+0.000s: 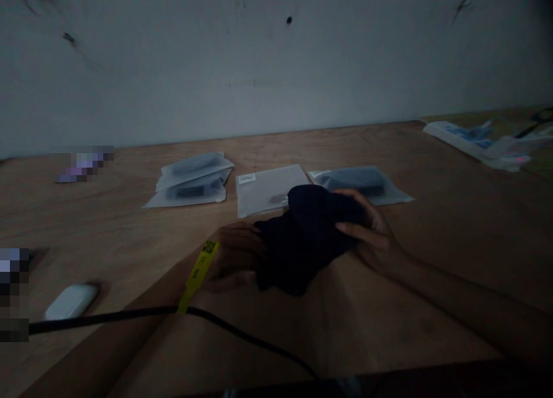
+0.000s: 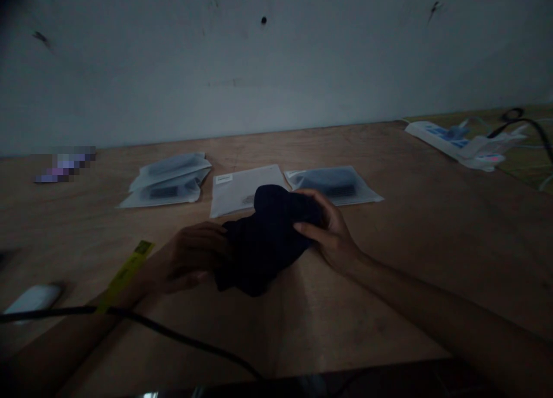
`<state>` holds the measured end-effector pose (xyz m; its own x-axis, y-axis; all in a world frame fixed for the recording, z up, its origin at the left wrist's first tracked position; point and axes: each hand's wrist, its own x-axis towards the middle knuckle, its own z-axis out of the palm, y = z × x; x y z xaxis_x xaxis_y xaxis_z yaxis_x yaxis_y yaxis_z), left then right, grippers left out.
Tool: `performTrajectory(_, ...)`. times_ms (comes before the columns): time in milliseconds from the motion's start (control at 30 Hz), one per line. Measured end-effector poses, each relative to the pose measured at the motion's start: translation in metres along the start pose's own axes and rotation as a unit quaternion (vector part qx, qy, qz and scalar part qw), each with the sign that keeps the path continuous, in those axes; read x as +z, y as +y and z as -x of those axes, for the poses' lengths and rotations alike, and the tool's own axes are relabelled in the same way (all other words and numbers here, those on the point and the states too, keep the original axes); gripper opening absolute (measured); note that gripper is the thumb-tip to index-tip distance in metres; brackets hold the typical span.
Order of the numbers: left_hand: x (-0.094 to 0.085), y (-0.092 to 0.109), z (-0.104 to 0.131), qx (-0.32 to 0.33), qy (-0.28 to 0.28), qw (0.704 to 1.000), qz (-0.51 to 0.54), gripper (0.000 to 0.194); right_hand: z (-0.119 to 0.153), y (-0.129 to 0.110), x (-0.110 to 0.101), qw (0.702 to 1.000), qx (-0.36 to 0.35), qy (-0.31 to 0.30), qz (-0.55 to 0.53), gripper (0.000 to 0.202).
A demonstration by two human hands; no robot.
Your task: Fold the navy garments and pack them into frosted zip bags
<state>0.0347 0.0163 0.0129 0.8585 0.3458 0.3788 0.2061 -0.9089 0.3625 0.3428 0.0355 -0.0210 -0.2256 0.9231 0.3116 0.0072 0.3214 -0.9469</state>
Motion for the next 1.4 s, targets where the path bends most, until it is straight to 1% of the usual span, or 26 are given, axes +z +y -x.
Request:
performTrajectory(67, -0.003, -0.008, 0.008, -0.032, 0.035, 0.999, 0.02, 0.047, -0.002, 0.0, -0.005, 0.999, 0.022, 0.031, 0.02, 0.037)
performTrajectory(133, -0.004, -0.019, 0.018, -0.052, 0.056, 0.997, -0.005, 0.051, -0.006, -0.001, -0.01, 0.997, 0.025, 0.045, 0.055, 0.026)
performTrajectory(233, -0.005, -0.035, 0.033, -0.061, 0.056, 0.994, -0.073, 0.05, -0.013, -0.003, -0.016, 0.986, -0.018, 0.017, 0.167, 0.014)
performTrajectory(300, -0.006, -0.043, 0.04, -0.062, 0.048, 0.992, -0.1, 0.049, -0.017, -0.002, -0.02, 0.96, -0.055, -0.003, 0.274, 0.014)
performTrajectory(367, -0.009, -0.048, 0.044, -0.068, 0.033, 0.99, -0.118, 0.047, -0.017, 0.001, -0.022, 0.923, -0.068, -0.001, 0.378, 0.013)
performTrajectory(400, -0.011, -0.049, 0.045, -0.072, 0.024, 0.989, -0.128, 0.047, -0.016, 0.003, -0.022, 0.904, -0.062, 0.004, 0.423, 0.017)
performTrajectory(467, -0.014, -0.051, 0.047, -0.078, 0.011, 0.985, -0.153, 0.046, -0.014, 0.005, -0.023, 0.867, -0.053, 0.002, 0.496, 0.036)
performTrajectory(500, -0.016, -0.052, 0.048, -0.081, 0.009, 0.982, -0.169, 0.045, -0.013, 0.005, -0.023, 0.85, -0.06, -0.005, 0.523, 0.047)
performTrajectory(567, -0.018, -0.055, 0.051, -0.094, 0.017, 0.974, -0.207, 0.039, -0.012, 0.005, -0.022, 0.827, -0.096, -0.027, 0.553, 0.064)
performTrajectory(600, -0.018, -0.056, 0.052, -0.105, 0.025, 0.968, -0.224, 0.033, -0.012, 0.004, -0.022, 0.823, -0.118, -0.034, 0.555, 0.067)
performTrajectory(633, -0.018, -0.058, 0.054, -0.118, 0.033, 0.963, -0.238, 0.025, -0.013, 0.004, -0.021, 0.824, -0.133, -0.038, 0.55, 0.065)
performTrajectory(667, -0.018, -0.06, 0.055, -0.133, 0.042, 0.959, -0.247, 0.02, -0.014, 0.005, -0.021, 0.831, -0.142, -0.039, 0.537, 0.06)
performTrajectory(700, -0.018, -0.062, 0.056, -0.149, 0.05, 0.955, -0.252, 0.022, -0.015, 0.006, -0.021, 0.843, -0.141, -0.038, 0.518, 0.054)
performTrajectory(733, -0.017, -0.063, 0.057, -0.167, 0.056, 0.951, -0.255, 0.03, -0.016, 0.008, -0.021, 0.857, -0.133, -0.033, 0.497, 0.049)
performTrajectory(800, -0.016, -0.066, 0.058, -0.204, 0.069, 0.943, -0.254, 0.042, -0.018, 0.013, -0.023, 0.881, -0.102, -0.021, 0.462, 0.047)
performTrajectory(833, -0.016, -0.067, 0.059, -0.218, 0.074, 0.941, -0.247, 0.043, -0.019, 0.016, -0.025, 0.887, -0.088, -0.023, 0.453, 0.046)
performTrajectory(900, -0.016, -0.069, 0.059, -0.236, 0.084, 0.945, -0.212, 0.034, -0.021, 0.021, -0.028, 0.888, -0.08, -0.043, 0.451, 0.037)
performTrajectory(967, -0.016, -0.07, 0.059, -0.243, 0.095, 0.949, -0.176, 0.025, -0.023, 0.022, -0.031, 0.887, -0.091, -0.065, 0.448, 0.025)
performTrajectory(1033, -0.016, -0.07, 0.059, -0.27, 0.137, 0.946, -0.12, 0.021, -0.023, 0.021, -0.032, 0.89, -0.112, -0.051, 0.439, 0.022)
performTrajectory(1133, -0.017, -0.069, 0.059, -0.307, 0.234, 0.923, -0.007, 0.017, -0.024, 0.016, -0.032, 0.894, -0.152, 0.007, 0.421, 0.019)
performTrajectory(1200, -0.019, -0.068, 0.058, -0.297, 0.289, 0.908, 0.056, 0.015, -0.024, 0.012, -0.031, 0.89, -0.181, 0.034, 0.417, 0.015)
performTrajectory(1267, -0.022, -0.065, 0.056, -0.266, 0.324, 0.901, 0.113, 0.016, -0.023, 0.008, -0.03, 0.881, -0.215, 0.036, 0.421, 0.011)
performTrajectory(1333, -0.026, -0.061, 0.052, -0.235, 0.338, 0.896, 0.167, 0.02, -0.022, 0.004, -0.03, 0.881, -0.238, 0.022, 0.408, 0.008)
performTrajectory(1400, -0.028, -0.056, 0.049, -0.21, 0.329, 0.896, 0.212, 0.029, -0.02, -0.001, -0.031, 0.903, -0.233, -0.002, 0.36, 0.009)
